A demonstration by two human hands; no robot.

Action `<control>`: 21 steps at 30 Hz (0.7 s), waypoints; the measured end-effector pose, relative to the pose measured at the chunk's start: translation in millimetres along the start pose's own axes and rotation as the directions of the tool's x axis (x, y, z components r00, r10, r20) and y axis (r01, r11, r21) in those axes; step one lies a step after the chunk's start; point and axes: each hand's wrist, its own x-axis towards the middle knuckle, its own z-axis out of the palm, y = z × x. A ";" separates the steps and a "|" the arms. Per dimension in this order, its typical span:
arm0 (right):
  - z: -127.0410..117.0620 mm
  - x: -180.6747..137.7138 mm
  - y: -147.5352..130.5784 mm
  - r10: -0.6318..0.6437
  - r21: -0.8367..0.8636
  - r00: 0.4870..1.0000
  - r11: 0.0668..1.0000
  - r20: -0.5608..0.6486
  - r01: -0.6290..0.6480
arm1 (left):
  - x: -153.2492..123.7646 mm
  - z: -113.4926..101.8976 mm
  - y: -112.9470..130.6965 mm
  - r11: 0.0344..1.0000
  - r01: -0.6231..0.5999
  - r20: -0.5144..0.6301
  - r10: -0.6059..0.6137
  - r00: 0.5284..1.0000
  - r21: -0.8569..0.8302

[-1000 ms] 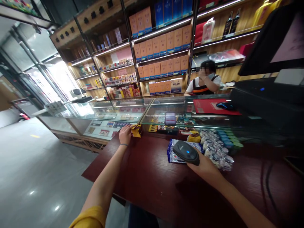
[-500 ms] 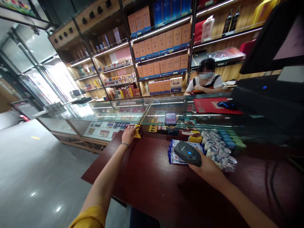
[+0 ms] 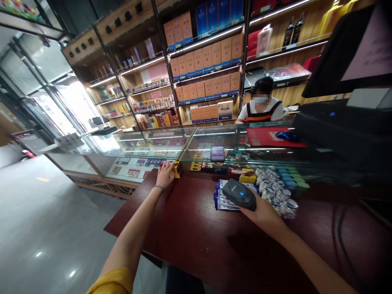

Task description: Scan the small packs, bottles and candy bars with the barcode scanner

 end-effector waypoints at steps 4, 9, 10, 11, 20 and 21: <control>-14.5 2.7 -4.7 -0.050 0.064 0.994 0.996 -0.094 0.056 | -6.6 3.1 19.7 0.991 -0.047 -0.141 0.030 0.990 -0.122; -49.5 5.5 -11.4 -0.036 -0.004 0.961 0.999 -0.273 0.036 | -14.3 6.3 69.2 0.939 -0.196 -0.319 0.101 0.942 -0.281; -57.5 5.8 -12.2 -0.039 -0.011 0.952 0.999 -0.305 0.037 | -15.3 7.0 81.6 0.932 -0.211 -0.331 0.107 0.937 -0.295; -65.4 6.1 -12.9 -0.043 -0.012 0.947 0.999 -0.319 0.042 | -16.2 7.9 94.5 0.925 -0.226 -0.338 0.116 0.934 -0.305; -107.4 7.1 -8.1 -0.025 -0.002 0.923 1.000 -0.384 0.027 | -6.8 40.7 214.2 0.813 -0.395 -0.308 0.279 0.909 -0.428; -109.2 6.7 -6.8 0.001 0.015 0.925 1.000 -0.381 0.005 | -4.3 45.6 226.9 0.806 -0.409 -0.297 0.302 0.906 -0.427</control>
